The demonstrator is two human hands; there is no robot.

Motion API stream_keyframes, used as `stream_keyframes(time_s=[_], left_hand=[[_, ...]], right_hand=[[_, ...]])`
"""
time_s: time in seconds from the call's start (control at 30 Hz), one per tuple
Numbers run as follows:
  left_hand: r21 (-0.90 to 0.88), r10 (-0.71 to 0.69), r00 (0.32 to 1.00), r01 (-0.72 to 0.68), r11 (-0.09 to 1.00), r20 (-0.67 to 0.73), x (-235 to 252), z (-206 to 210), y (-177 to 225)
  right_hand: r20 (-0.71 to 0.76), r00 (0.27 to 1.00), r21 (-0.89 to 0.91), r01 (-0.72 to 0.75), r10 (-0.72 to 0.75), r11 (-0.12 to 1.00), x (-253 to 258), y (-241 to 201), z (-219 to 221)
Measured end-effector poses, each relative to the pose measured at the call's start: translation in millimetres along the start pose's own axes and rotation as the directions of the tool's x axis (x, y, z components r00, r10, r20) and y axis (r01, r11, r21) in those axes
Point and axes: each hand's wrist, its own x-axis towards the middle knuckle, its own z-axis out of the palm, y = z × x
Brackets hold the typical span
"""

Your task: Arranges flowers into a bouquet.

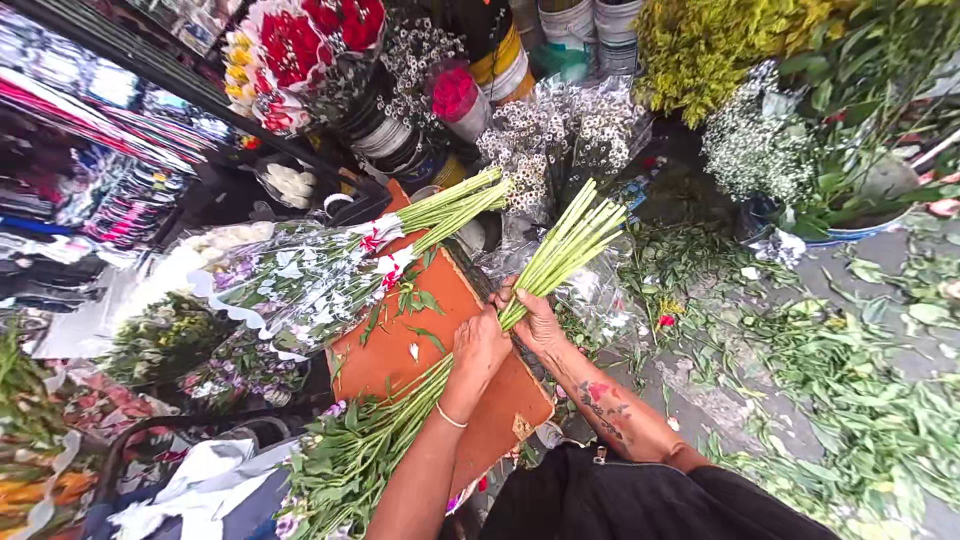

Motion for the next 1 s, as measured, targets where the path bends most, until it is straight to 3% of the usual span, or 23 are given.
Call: stream_keyframes(time_s=[0.13, 0.23, 0.37, 0.4, 0.47, 0.57, 0.7, 0.8, 0.87, 0.9, 1.0], left_hand=[[-0.041, -0.030, 0.998, 0.028, 0.999, -0.054, -53.5, -41.7, -13.7], [-0.218, -0.018, 0.996, 0.000, 0.976, -0.082, -112.6, -70.4, -31.0], [-0.523, 0.188, 0.982, -0.160, 0.837, 0.002, -204.2, -79.8, -58.6], [-0.592, 0.259, 0.966, -0.196, 0.781, 0.022, -226.0, -75.1, -64.7], [-0.677, 0.340, 0.938, -0.211, 0.705, 0.061, -268.7, -64.6, -72.7], [-0.709, 0.343, 0.939, -0.227, 0.668, 0.023, -331.7, -46.5, -80.9], [-0.711, 0.361, 0.919, -0.362, 0.603, -0.162, -407.2, -45.9, -92.1], [-0.742, 0.446, 0.862, -0.460, 0.488, -0.241, -452.9, -65.3, -92.8], [-0.778, 0.495, 0.828, -0.485, 0.399, -0.263, -479.7, -75.4, -87.4], [-0.788, 0.517, 0.812, -0.496, 0.365, -0.271, -490.4, -76.7, -84.5], [-0.805, 0.577, 0.764, -0.520, 0.287, -0.288, -507.1, -59.0, -76.8]], right_hand=[[0.220, 0.975, 0.085, 0.016, -0.034, 0.996, 0.3, -29.7, 28.3], [0.378, 0.925, -0.037, 0.044, -0.027, 0.998, -1.4, -57.5, 31.5], [0.478, 0.871, -0.245, 0.011, 0.111, 0.969, -24.6, -75.4, 68.9], [0.520, 0.842, -0.253, -0.007, 0.142, 0.968, -35.9, -77.7, 85.3], [0.679, 0.708, -0.244, -0.029, 0.192, 0.969, -57.2, -83.3, 120.5], [0.838, 0.503, -0.271, 0.046, 0.212, 0.962, -93.7, -85.8, 171.7], [0.800, 0.420, -0.551, 0.228, 0.429, 0.803, -157.9, -86.4, 252.2], [0.869, 0.379, -0.474, 0.453, 0.318, 0.755, -199.1, -91.6, 324.0], [0.926, 0.313, -0.353, 0.513, 0.212, 0.782, -218.8, -99.1, 362.8], [0.935, 0.311, -0.310, 0.478, 0.172, 0.822, -226.4, -104.5, 376.0], [0.903, 0.415, -0.276, 0.364, 0.110, 0.889, -251.2, -126.7, 390.2]])
